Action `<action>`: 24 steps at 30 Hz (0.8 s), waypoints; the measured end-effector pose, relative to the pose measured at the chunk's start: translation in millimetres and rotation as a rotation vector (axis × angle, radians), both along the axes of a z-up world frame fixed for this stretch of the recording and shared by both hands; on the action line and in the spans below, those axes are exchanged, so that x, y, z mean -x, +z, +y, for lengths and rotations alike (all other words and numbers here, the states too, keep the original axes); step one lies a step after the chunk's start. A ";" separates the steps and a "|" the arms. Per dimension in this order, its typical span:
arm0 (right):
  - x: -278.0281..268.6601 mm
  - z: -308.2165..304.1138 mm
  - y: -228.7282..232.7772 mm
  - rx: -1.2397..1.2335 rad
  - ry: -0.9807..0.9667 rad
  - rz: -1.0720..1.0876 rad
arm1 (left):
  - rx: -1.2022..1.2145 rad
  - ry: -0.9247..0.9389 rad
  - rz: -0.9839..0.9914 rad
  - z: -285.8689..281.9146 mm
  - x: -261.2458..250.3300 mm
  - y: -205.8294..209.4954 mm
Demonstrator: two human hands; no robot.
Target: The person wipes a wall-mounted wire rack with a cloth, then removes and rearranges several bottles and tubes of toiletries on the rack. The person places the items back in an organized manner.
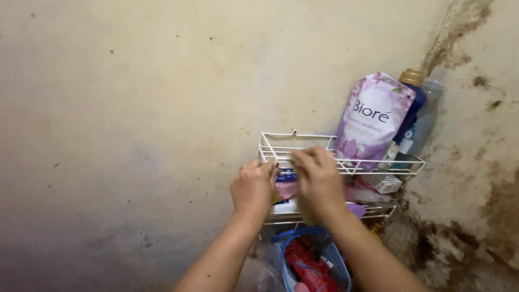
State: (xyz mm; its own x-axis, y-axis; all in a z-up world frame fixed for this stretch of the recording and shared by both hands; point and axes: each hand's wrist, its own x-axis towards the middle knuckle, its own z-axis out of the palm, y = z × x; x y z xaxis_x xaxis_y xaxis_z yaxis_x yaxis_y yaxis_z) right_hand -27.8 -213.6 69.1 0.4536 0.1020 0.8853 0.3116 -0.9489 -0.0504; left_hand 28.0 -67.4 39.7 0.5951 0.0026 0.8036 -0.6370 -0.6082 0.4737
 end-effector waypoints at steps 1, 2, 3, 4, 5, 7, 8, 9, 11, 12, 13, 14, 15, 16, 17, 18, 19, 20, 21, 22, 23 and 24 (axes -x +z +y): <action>1.1 -14.6 -2.1 0.016 -0.056 -0.023 | 0.006 -0.013 -0.010 0.4 1.0 -0.1; 3.6 -31.8 -2.8 0.010 -0.135 -0.020 | 0.012 -0.025 -0.020 1.1 1.6 -0.2; 6.9 -49.2 -2.5 0.003 -0.215 -0.016 | 0.011 -0.040 -0.014 1.8 1.8 -0.5; 11.9 -66.7 -0.6 0.036 -0.291 -0.044 | 0.010 -0.056 -0.008 2.3 1.8 -0.9; 14.8 -78.2 -1.0 0.067 -0.367 -0.073 | 0.007 -0.073 -0.002 3.2 2.0 -1.6; 11.3 -82.9 -5.3 -0.024 -0.380 -0.035 | 0.019 -0.090 0.027 3.5 2.2 -2.9; 8.8 -79.9 -6.4 -0.069 -0.390 -0.017 | 0.024 -0.102 0.041 2.6 2.3 -3.4; 5.5 -71.6 -9.1 -0.080 -0.362 -0.070 | 0.048 -0.109 0.030 1.2 2.1 -4.0; -2.9 -44.7 -13.6 -0.127 -0.229 -0.108 | 0.097 -0.124 0.006 0.0 1.5 -5.9; -6.9 -28.3 -14.4 -0.161 -0.123 -0.093 | 0.104 -0.123 0.025 -0.2 0.5 -6.1; -9.4 -11.5 -13.9 -0.107 -0.099 -0.115 | 0.110 -0.129 0.045 0.8 -0.6 -6.7; -8.2 2.3 -11.8 -0.051 -0.076 -0.136 | 0.114 -0.134 0.065 1.9 -1.7 -7.3; -0.9 10.6 -9.2 -0.161 -0.003 -0.080 | 0.156 -0.173 0.067 3.4 -1.0 -9.0; 9.0 17.0 -6.4 -0.269 0.072 -0.024 | 0.197 -0.213 0.070 5.7 1.3 -11.8; 14.4 25.9 -1.2 -0.376 0.153 0.030 | 0.239 -0.249 0.071 8.4 2.8 -13.2; 20.3 37.2 0.3 -0.428 0.222 0.073 | 0.307 -0.332 0.069 10.3 7.3 -16.6; 29.3 48.1 -3.1 -0.478 0.294 0.119 | 0.376 -0.412 0.069 13.0 13.9 -21.9; 36.0 56.0 -5.3 -0.528 0.366 0.165 | 0.444 -0.493 0.070 13.9 17.7 -23.8; 41.6 60.6 -7.3 -0.435 0.398 0.157 | 0.548 -0.626 0.164 13.3 20.6 -23.8; 45.9 62.9 -9.4 -0.341 0.428 0.148 | 0.652 -0.759 0.259 12.7 23.3 -22.7; 47.6 63.6 -11.4 -0.248 0.461 0.143 | 0.757 -0.887 0.359 12.8 26.2 -21.5; 47.7 62.0 -12.6 -0.269 0.509 0.187 | 0.696 -0.799 0.342 15.3 26.1 -17.7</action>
